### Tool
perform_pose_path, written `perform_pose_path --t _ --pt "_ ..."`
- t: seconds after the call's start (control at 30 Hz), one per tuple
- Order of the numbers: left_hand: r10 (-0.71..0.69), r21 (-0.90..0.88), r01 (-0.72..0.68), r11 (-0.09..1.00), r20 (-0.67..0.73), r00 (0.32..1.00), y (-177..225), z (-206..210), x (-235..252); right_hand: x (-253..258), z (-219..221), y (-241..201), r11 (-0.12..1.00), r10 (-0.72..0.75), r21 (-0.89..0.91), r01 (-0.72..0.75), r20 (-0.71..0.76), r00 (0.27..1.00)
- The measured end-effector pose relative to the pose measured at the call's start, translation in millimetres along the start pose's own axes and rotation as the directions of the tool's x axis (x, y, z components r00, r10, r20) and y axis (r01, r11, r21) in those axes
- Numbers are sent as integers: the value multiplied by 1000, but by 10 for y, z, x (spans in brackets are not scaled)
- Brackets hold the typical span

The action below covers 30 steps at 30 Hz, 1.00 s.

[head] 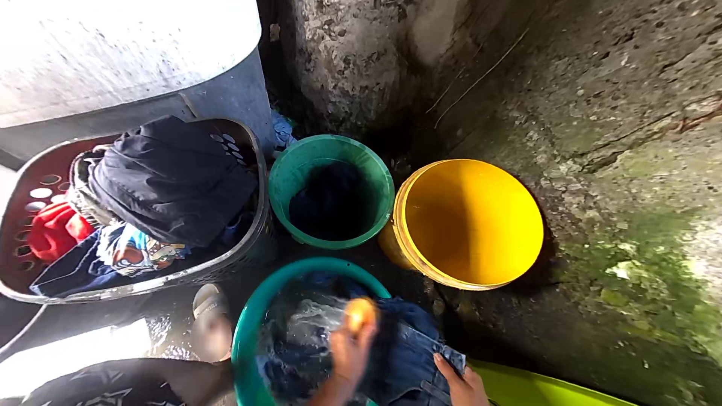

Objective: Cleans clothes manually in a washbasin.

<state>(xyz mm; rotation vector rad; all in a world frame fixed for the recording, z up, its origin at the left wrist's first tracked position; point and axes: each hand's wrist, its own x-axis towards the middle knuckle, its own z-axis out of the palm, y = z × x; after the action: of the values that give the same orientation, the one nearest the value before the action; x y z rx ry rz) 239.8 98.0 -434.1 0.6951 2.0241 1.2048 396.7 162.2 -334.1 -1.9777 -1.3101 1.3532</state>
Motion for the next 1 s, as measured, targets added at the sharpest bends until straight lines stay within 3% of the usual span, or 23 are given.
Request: perform_pose_path --t 0.07,0.1,0.13,0.17,0.23,0.3,0.33,0.4,0.47,0.53,0.57,0.6,0.67,0.7,0.73,0.8,0.87,1.0 --pt "311 -108 -302 947 80 947 322 292 -283 -124 -110 -214 993 -84 81 81 32 996" --pt "349 -31 -348 937 129 928 266 339 -276 -188 -194 -327 987 -117 112 111 40 992" --pt "229 112 -257 960 215 949 87 269 -168 -245 -284 -409 984 -127 135 119 50 991" --pt "-5 312 -85 946 278 961 -164 105 34 -286 -361 -455 981 -129 152 118 64 990" --pt "-421 586 255 769 164 892 -701 -308 506 -306 -424 -481 980 -127 166 109 108 986" --pt "-582 600 469 648 -7 813 -868 -559 722 -278 -390 -433 982 -122 159 98 144 982" --pt "-591 568 503 652 -36 806 -758 -597 696 -264 -369 -409 984 -115 155 91 153 981" --pt "-453 439 388 811 50 890 -238 -472 488 -203 -331 -410 983 -117 159 94 141 983" --pt "-138 176 107 979 175 975 236 -183 37 -188 -303 -400 983 -114 156 94 123 986" --pt "163 45 -183 982 284 945 275 83 -320 -196 -336 -422 983 -127 150 110 114 985" --pt "147 147 -211 966 358 922 93 92 -378 -219 -376 -441 981 -135 155 116 122 983" --pt "-27 347 -135 928 423 906 -176 -9 -323 -256 -407 -465 978 -139 175 114 137 981" --pt "-434 690 101 717 327 840 -772 -383 26 -295 -419 -521 960 -133 266 86 167 977" --pt "-538 755 211 621 214 815 -960 -578 214 -289 -406 -543 947 -124 314 64 176 977" --pt "-571 763 300 572 109 814 -1058 -766 330 -279 -373 -532 931 -104 363 38 165 981" --pt "-521 680 409 609 -46 852 -1086 -984 406 -162 -359 -376 925 -82 380 20 148 986" --pt "-450 559 445 700 -139 882 -1040 -1023 465 48 -359 -88 988 -70 151 37 221 973" --pt "-510 589 448 673 -70 857 -1365 -990 492 213 -7 433 983 80 -185 -16 346 935"
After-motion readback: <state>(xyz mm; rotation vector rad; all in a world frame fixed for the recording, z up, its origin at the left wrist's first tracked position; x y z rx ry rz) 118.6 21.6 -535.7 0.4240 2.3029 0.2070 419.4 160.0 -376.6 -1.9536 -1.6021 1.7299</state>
